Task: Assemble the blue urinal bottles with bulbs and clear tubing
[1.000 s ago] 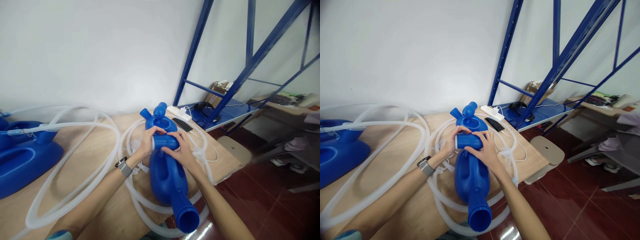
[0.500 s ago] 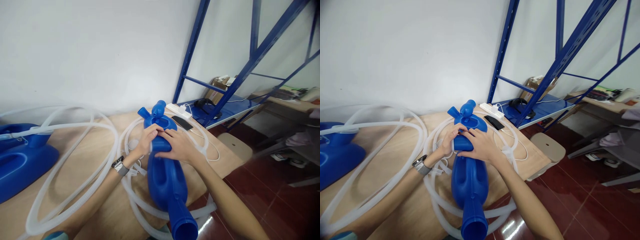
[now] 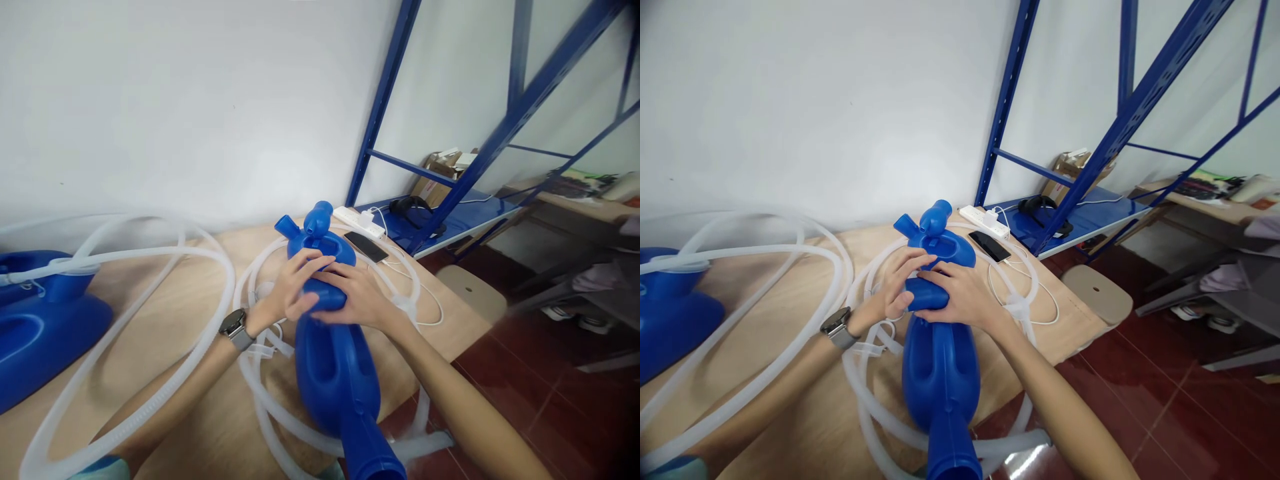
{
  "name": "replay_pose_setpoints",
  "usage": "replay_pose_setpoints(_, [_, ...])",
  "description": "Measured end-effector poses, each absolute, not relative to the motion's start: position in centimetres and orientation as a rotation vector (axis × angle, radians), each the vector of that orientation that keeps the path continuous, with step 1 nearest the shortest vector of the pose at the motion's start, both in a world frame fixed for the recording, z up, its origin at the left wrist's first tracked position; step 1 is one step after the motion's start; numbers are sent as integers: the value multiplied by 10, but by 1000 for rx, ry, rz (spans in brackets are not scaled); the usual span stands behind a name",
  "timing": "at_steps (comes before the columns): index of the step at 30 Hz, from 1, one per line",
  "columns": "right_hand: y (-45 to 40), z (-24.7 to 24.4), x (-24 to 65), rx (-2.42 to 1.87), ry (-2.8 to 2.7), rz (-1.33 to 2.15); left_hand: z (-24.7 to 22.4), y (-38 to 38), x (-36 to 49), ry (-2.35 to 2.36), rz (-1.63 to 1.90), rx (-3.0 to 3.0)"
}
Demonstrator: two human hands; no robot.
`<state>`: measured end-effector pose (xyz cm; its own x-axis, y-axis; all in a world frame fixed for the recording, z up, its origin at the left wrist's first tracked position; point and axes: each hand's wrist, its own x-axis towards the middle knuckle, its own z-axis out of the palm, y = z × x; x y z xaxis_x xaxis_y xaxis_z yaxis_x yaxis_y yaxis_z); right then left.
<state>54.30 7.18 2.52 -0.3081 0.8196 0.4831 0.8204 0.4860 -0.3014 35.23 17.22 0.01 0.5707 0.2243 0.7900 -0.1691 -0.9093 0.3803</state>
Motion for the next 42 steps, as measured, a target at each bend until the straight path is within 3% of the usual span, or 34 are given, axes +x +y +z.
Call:
replay_pose_setpoints(4, [71,25,544,-1314,-2176,35,-7,178,342,-211,1137,2574])
replay_pose_setpoints(10, [70,32,543,-1211,-2223,135,25,174,350,-584,425,2553])
replay_pose_setpoints(15, [73,29,544,-1123,-2238,101,42,179,361,-728,477,2473])
replay_pose_setpoints(19, [74,19,543,-1123,-2179,15,32,181,370,-718,183,2632])
replay_pose_setpoints(21, [75,13,544,-1102,-2150,-85,23,177,372,-808,387,2724])
replay_pose_setpoints(24, [75,6,546,-1037,-2126,-253,12,165,370,-565,1166,2587])
replay_pose_setpoints(26, [75,3,550,-1037,-2111,-289,9,156,370,-184,1318,2340])
replay_pose_setpoints(31, [76,11,554,-1154,-2147,-261,4,150,385,533,1129,1922])
replay_pose_setpoints(36, [77,23,551,-1224,-2249,-213,8,164,380,624,934,2019])
replay_pose_setpoints(42, [78,35,566,-1362,-2312,-186,29,163,300,686,591,2293])
